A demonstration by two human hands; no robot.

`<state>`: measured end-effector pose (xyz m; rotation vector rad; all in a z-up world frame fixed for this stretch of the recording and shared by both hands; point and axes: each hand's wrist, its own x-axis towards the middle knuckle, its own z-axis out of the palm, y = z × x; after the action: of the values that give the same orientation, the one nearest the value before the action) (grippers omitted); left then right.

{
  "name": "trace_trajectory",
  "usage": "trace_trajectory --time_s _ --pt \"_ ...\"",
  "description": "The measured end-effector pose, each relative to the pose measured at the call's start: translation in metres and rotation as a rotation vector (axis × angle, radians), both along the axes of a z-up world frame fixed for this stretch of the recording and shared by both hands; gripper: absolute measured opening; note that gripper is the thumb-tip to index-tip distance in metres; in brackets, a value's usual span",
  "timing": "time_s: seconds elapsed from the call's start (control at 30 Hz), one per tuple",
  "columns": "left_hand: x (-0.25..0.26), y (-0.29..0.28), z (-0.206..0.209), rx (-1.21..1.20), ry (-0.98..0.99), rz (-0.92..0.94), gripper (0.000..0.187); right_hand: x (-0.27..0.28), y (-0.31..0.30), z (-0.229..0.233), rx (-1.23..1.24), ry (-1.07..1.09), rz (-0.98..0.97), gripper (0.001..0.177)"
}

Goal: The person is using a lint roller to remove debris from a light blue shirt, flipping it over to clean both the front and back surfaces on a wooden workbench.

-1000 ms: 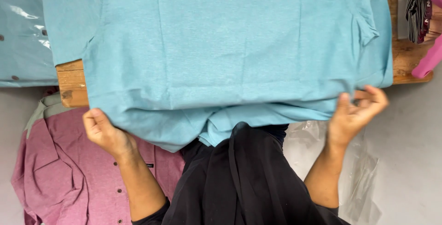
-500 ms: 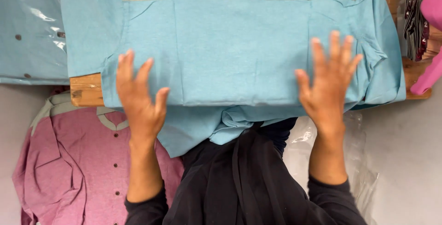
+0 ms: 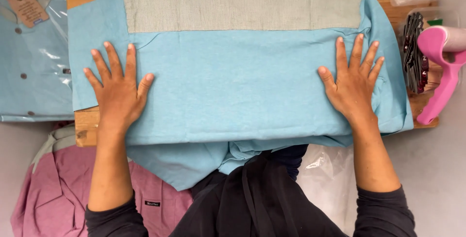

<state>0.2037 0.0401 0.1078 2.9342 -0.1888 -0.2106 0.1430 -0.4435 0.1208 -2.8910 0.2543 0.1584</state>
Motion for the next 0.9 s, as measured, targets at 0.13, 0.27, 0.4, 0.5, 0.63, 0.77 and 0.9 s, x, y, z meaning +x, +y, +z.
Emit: trace_trajectory --time_s 0.13,0.27,0.4,0.5,0.63,0.77,0.9 --pt "0.024 -0.001 0.004 -0.024 0.036 0.037 0.078 0.017 0.001 0.005 0.014 0.039 -0.002 0.083" --pt "0.041 0.001 0.012 -0.033 0.13 0.086 0.073 0.027 -0.002 0.003 0.009 0.032 0.003 0.082" --pt "0.065 0.017 0.001 -0.111 -0.092 0.043 0.041 0.029 -0.002 0.011 0.055 0.002 0.008 0.085" --pt "0.105 0.038 -0.029 -0.131 -0.339 -0.029 0.024 0.013 -0.036 -0.006 0.015 -0.613 0.346 0.035" --pt "0.146 0.038 -0.036 -0.093 -0.569 -0.133 0.029 -0.037 -0.063 0.01 -0.131 -1.079 0.168 0.026" --pt "0.172 0.043 -0.053 -0.175 -0.638 -0.112 0.028 -0.085 -0.14 -0.043 -0.441 -0.923 -0.315 0.041" --pt "0.193 0.046 -0.075 -0.396 -0.644 -0.053 0.016 -0.096 -0.173 -0.064 -0.436 -0.796 -0.383 0.04"
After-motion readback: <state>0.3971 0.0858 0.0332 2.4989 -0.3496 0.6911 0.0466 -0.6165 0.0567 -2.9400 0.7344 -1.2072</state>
